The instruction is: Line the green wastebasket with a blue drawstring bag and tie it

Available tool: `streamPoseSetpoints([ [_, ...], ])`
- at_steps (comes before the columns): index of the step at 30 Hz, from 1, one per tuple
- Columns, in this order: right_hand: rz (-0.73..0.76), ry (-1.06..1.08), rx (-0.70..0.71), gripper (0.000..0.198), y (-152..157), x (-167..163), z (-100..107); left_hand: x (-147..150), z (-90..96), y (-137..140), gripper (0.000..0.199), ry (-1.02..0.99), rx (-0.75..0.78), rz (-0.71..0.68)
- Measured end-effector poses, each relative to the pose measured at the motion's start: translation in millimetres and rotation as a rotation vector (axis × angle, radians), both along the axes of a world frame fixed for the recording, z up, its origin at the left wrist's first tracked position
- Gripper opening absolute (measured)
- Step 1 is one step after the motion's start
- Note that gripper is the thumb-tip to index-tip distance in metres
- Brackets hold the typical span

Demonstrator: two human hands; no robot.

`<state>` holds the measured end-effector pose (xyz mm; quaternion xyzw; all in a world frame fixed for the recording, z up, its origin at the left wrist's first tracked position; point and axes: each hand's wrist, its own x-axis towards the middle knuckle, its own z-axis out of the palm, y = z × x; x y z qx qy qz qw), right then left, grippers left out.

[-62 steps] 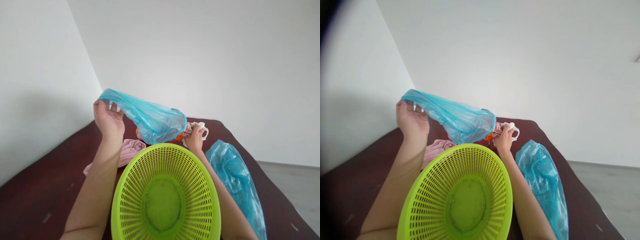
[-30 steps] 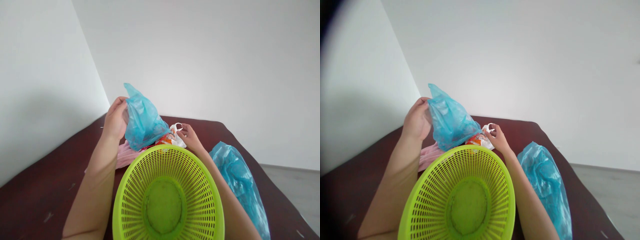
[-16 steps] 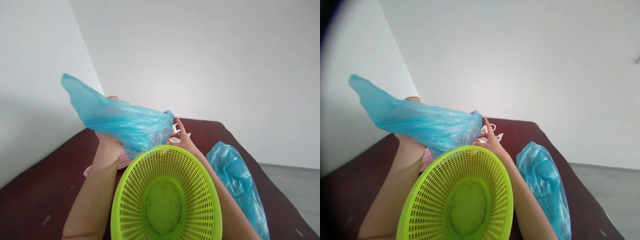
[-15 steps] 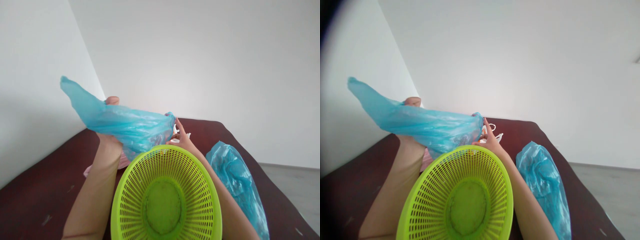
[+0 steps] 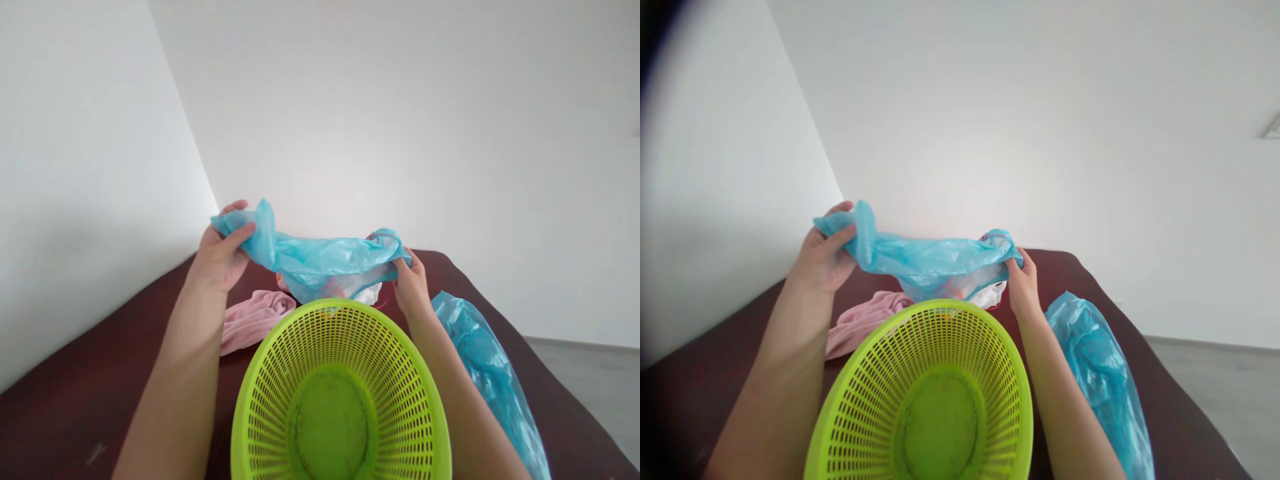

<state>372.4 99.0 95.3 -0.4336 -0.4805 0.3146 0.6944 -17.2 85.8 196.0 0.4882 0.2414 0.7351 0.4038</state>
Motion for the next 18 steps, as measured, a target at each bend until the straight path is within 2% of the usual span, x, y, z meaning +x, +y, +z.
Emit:
streamPoseSetpoints([
  [2,-0.059,0.1,0.07,0.032,-4.4,7.3,18.1,-1.3,-3.4,7.0,0.045,0.19,-0.048,0.072],
  [4,-0.085,0.187,0.117,0.033,-8.1,11.9,36.8,-2.8,0.8,11.7,0.034,0.465,-0.054,0.23],
  [7,-0.088,0.217,0.154,0.034,-20.5,19.5,65.0,-3.8,22.3,8.2,0.035,0.789,0.004,0.451],
  [9,-0.168,0.193,0.207,0.036,-39.3,26.8,83.6,0.7,43.4,0.0,0.037,0.792,0.028,0.488],
  [11,-0.32,0.074,0.318,0.043,-66.3,32.7,101.8,13.2,67.0,-10.3,0.041,0.66,0.042,0.429],
  [14,-0.437,-0.343,0.478,0.073,-107.2,27.0,125.8,51.0,105.1,-29.4,0.05,0.473,0.115,0.213],
  [16,-0.347,-0.556,0.511,0.103,-123.7,9.9,137.5,88.4,131.1,-47.1,0.048,0.43,0.202,0.052],
  [18,-0.135,-0.588,0.506,0.125,-129.3,-14.6,144.6,131.2,155.2,-70.2,0.037,0.42,0.2,-0.155],
])
